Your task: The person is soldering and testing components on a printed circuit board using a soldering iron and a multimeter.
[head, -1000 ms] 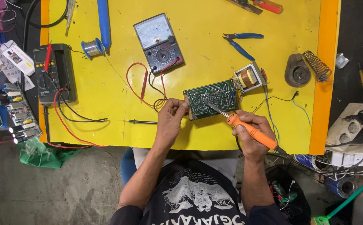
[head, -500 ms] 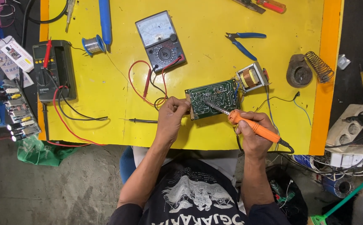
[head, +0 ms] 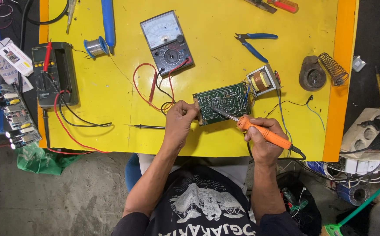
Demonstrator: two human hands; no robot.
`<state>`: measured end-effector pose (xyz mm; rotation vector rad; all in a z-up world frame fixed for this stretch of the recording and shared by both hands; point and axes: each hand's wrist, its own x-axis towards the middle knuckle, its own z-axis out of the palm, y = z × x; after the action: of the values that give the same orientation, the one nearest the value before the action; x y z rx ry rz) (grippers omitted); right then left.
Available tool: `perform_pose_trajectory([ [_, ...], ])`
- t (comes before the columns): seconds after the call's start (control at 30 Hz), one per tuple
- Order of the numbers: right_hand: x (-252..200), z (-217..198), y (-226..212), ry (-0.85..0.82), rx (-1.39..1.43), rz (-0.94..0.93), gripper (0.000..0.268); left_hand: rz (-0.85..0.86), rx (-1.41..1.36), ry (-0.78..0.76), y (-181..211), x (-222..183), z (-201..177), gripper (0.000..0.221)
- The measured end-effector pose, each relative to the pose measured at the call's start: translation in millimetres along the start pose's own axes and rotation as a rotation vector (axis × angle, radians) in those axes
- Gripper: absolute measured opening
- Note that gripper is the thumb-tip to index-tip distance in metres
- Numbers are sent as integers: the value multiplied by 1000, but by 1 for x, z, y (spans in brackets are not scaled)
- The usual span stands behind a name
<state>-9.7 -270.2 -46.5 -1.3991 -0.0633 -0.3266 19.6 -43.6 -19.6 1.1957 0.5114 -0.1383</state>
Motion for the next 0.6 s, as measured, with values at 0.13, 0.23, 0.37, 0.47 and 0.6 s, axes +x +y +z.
perform_pose_trajectory([
  [0.13,1,2,-1,-4,-1,-3,23,5,6,6,-2,-1,-1,10],
  [0.23,1,3,-1,-6,11,0,22,6,4,11,2,-2,1,10],
  [0.37,2,4,-1,-9,11,-7,22,6,12,7,3,-3,1,9],
  [0.47,2,7,-3,-2,5,-8,22,8,10,8,0,-2,1,10],
  [0.6,1,-1,8,-8,-23,-21,24,-1,5,5,-1,-1,0,8],
])
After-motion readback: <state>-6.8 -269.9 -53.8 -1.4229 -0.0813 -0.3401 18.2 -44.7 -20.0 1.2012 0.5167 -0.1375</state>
